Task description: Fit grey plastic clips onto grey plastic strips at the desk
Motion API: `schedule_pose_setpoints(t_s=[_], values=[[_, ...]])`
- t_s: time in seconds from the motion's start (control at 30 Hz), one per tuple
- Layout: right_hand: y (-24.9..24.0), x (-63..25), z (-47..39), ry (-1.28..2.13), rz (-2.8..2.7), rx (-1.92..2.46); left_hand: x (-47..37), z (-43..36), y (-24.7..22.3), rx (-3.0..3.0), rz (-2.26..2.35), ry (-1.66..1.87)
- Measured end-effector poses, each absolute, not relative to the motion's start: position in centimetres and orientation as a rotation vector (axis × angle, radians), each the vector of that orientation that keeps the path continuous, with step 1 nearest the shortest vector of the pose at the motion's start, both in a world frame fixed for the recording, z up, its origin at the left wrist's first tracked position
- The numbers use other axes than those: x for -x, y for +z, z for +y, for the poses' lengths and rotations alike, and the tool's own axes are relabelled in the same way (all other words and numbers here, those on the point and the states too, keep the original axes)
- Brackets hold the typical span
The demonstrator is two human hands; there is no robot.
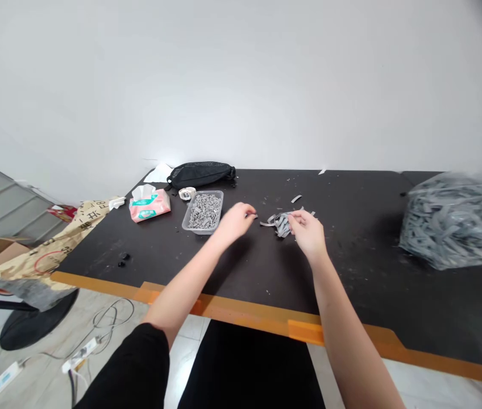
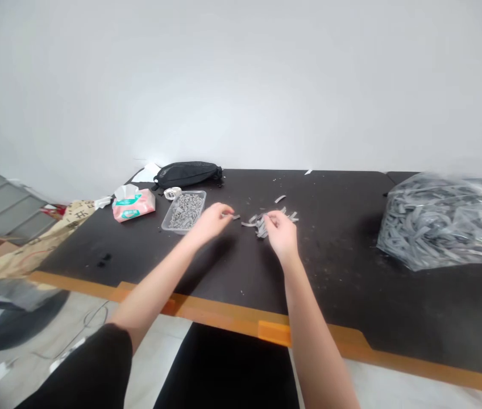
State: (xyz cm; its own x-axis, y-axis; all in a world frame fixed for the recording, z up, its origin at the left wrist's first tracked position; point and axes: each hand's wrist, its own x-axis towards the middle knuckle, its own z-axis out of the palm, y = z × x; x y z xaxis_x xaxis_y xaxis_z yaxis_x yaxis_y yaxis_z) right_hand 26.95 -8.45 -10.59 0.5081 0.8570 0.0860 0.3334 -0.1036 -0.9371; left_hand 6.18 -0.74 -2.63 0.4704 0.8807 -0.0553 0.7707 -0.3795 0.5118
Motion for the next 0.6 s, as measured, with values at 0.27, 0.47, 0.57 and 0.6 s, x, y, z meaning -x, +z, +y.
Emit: schedule_pose_setpoints(t_s=[0.27,0.47,0.57,0.6], values=[[-10.3,-26.1,-8.7,0.622,-1.059,1.640,3.6,3.3,0.4,-2.179,1.808,-0.226],[-10.6,-26.5,-8.5,0.639,-1.068,1.654,3.7,3.5,0.0,-2.233,1.788,-0.226],[-10.7,-26.7,-8.4,0.637,-1.074,1.658,3.6,4.4,1.1,-2.233,1.762,-0.204],[-10.8,-26.7,-8.4,0.633,-1.074,1.658,3.4,4.7,1.4,-2.228,1.744,-0.201]])
